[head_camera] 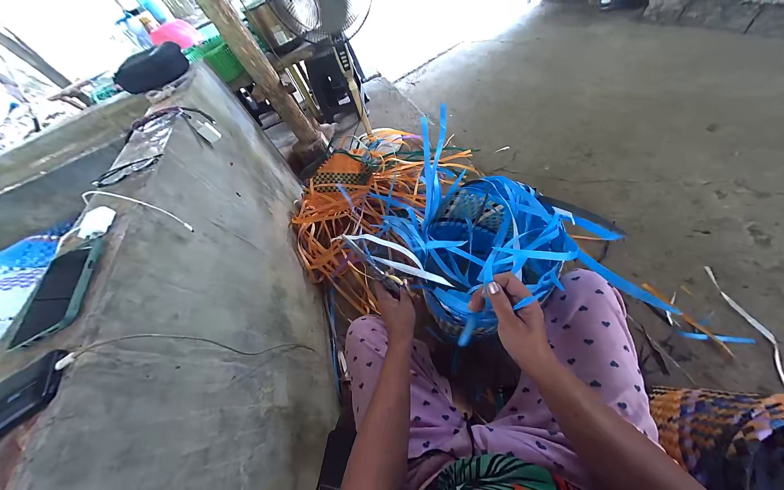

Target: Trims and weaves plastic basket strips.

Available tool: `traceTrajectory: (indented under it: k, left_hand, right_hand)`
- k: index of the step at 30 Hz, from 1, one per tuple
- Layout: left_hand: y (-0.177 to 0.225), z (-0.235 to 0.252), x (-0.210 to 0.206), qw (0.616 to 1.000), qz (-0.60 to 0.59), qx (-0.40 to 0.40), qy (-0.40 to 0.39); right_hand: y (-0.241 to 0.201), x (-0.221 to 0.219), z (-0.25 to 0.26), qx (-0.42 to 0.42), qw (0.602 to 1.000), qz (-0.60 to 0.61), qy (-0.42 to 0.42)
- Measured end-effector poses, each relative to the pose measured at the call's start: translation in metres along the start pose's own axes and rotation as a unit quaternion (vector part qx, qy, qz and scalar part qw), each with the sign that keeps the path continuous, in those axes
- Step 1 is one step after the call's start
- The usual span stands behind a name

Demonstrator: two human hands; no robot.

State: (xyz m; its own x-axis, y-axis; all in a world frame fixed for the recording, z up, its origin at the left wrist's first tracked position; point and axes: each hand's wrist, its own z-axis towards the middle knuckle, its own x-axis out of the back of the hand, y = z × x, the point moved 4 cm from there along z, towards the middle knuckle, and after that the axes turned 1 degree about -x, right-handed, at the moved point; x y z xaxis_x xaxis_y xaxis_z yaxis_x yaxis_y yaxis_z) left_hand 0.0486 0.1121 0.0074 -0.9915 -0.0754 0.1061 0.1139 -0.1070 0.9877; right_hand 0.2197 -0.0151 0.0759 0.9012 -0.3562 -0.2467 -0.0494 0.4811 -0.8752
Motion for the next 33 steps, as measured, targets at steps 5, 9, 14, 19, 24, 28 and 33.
traceTrajectory:
  k: [5, 9, 14, 19, 24, 28, 33]
  left_hand:
    - [0.05, -0.029, 0.013, 0.984, -0.108, -0.126, -0.061]
    - [0.069, -0.06, 0.009, 0.974, -0.098, -0.169, -0.113]
    - [0.063, -0.082, 0.001, 0.963, -0.022, -0.235, -0.13]
    - [0.062, -0.094, 0.019, 0.943, 0.094, -0.282, -0.151]
    - [0.04, -0.111, 0.033, 0.926, 0.163, -0.213, -0.266]
    - [0.031, -0.116, 0.029, 0.924, 0.142, -0.19, -0.301]
    - [0.034, -0.115, 0.022, 0.92, 0.141, -0.169, -0.324]
  right_hand:
    - [-0.006, -0.015, 0.0, 0.024, 0.998, 0.033, -0.05]
    - [-0.011, -0.024, 0.001, 0.008, 0.996, -0.039, -0.083]
    - [-0.018, -0.037, 0.002, 0.048, 0.991, -0.083, -0.089]
    - [-0.016, -0.031, 0.003, 0.04, 0.995, -0.071, -0.059]
    - [-0.013, -0.027, 0.005, 0.01, 0.998, -0.038, -0.043]
    - [-0.01, -0.027, 0.003, 0.017, 0.998, -0.02, -0.049]
    - [-0.013, -0.025, 0.003, 0.038, 0.998, -0.021, -0.046]
